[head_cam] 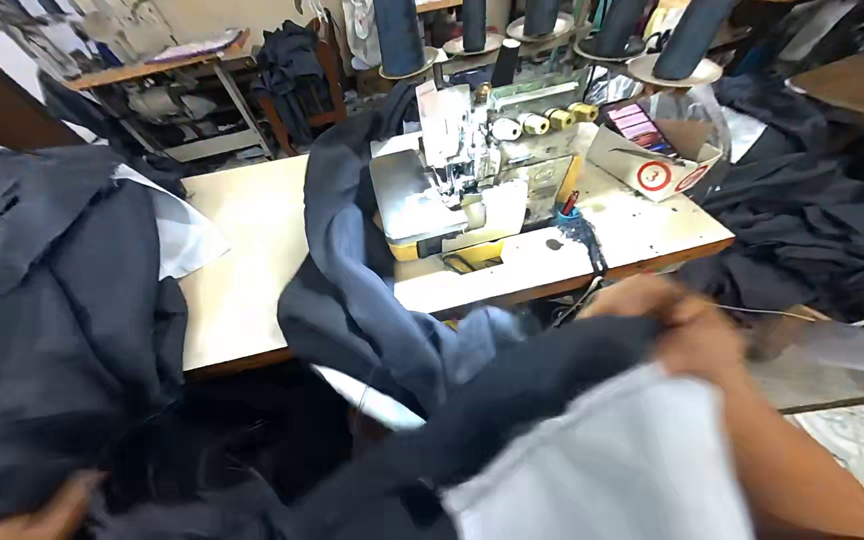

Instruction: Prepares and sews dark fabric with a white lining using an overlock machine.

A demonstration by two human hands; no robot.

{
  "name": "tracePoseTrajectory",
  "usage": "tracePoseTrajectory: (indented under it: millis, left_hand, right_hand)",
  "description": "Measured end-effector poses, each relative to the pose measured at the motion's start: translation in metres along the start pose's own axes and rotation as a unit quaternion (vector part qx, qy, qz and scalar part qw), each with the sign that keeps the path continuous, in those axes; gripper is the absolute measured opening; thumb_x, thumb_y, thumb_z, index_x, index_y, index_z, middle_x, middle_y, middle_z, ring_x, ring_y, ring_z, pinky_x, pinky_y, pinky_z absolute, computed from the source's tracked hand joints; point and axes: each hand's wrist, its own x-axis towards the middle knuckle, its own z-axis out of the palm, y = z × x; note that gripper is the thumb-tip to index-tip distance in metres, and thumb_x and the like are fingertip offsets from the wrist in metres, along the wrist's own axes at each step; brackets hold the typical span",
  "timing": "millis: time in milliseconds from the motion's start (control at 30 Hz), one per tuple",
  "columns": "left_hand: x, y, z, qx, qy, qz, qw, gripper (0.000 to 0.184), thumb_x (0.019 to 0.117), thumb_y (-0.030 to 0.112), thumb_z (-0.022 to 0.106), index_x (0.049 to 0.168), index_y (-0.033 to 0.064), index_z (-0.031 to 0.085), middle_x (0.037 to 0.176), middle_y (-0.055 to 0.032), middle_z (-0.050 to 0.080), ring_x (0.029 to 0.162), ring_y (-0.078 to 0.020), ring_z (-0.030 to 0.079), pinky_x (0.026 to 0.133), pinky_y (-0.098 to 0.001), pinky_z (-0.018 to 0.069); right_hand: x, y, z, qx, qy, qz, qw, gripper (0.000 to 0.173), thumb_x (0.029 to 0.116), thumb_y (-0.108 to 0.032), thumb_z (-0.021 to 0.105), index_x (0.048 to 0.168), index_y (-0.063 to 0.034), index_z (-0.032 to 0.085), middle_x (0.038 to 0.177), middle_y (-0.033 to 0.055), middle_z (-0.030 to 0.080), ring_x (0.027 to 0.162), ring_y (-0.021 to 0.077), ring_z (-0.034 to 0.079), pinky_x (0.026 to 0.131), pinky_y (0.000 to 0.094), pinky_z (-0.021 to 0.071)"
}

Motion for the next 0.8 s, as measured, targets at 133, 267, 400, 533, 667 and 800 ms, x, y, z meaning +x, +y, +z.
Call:
tracePoseTrajectory:
  millis: [133, 267, 400, 533, 667, 800]
  left_hand:
    - [-0.033, 0.063, 0.081, -0.068, -0.224, 0.318, 0.919, 0.063, 0.095, 0.042, 0.065, 0.14, -0.0019, 0.059, 0.133, -0.0186, 0.067, 0.123, -0.0335, 0.065, 0.105, -0.0564, 0.0494]
    - [-0.075, 0.138, 0.173, -0.273, -0.302, 0.429, 0.806, 0.068, 0.0724, 0.041, 0.088, 0.124, 0.001, 0.067, 0.111, -0.004, 0.075, 0.104, -0.0059, 0.07, 0.092, -0.0302, 0.0587]
    - [-0.061, 0.146, 0.204, -0.283, -0.35, 0.42, 0.788, 0.015, 0.0901, 0.013, 0.072, 0.1, 0.0025, 0.074, 0.092, -0.0016, 0.075, 0.088, -0.0005, 0.069, 0.084, -0.024, 0.0585]
    - [-0.044, 0.147, 0.199, -0.405, -0.277, 0.45, 0.746, 0.018, 0.1018, 0.025, 0.061, 0.111, 0.0161, 0.074, 0.105, 0.0109, 0.073, 0.101, 0.006, 0.064, 0.094, -0.0174, 0.0532]
    - [-0.03, 0.145, 0.205, -0.439, -0.26, 0.481, 0.713, 0.019, 0.1032, 0.033, 0.059, 0.113, 0.0244, 0.073, 0.098, 0.0122, 0.062, 0.097, 0.005, 0.057, 0.092, -0.0153, 0.048]
    - [-0.01, 0.128, 0.189, -0.303, -0.44, 0.506, 0.677, 0.049, 0.0939, 0.056, 0.065, 0.11, 0.011, 0.073, 0.105, 0.0015, 0.066, 0.106, -0.0019, 0.059, 0.093, -0.0197, 0.049]
  right_hand:
    - [0.023, 0.072, 0.048, -0.048, -0.097, 0.192, 0.975, 0.005, 0.0956, -0.016, 0.062, 0.097, -0.0112, 0.065, 0.074, -0.0169, 0.058, 0.065, -0.0123, 0.052, 0.058, 0.0088, 0.0431]
    - [0.031, 0.099, 0.092, -0.25, -0.161, 0.123, 0.947, 0.014, 0.0975, -0.007, 0.06, 0.097, 0.0051, 0.067, 0.071, 0.0098, 0.062, 0.061, 0.0116, 0.057, 0.057, 0.0258, 0.0465]
    - [0.013, 0.098, 0.071, -0.449, -0.048, 0.093, 0.887, 0.021, 0.0956, -0.025, 0.069, 0.102, -0.0044, 0.071, 0.092, 0.0096, 0.071, 0.075, 0.0197, 0.069, 0.064, 0.0387, 0.0577]
    - [-0.029, 0.117, 0.01, -0.315, -0.007, 0.3, 0.901, 0.042, 0.0939, -0.035, 0.068, 0.117, 0.0, 0.071, 0.098, 0.0084, 0.07, 0.082, 0.0091, 0.06, 0.075, 0.0295, 0.0503]
    - [-0.062, 0.145, 0.022, -0.082, 0.043, 0.32, 0.943, 0.015, 0.0871, -0.025, 0.075, 0.085, -0.0124, 0.067, 0.068, -0.015, 0.061, 0.06, -0.0087, 0.054, 0.057, 0.0141, 0.0459]
    - [-0.05, 0.123, 0.022, -0.1, 0.165, 0.191, 0.963, 0.013, 0.0898, -0.029, 0.076, 0.092, -0.0209, 0.066, 0.078, -0.0209, 0.063, 0.069, -0.0108, 0.057, 0.064, 0.0119, 0.0494]
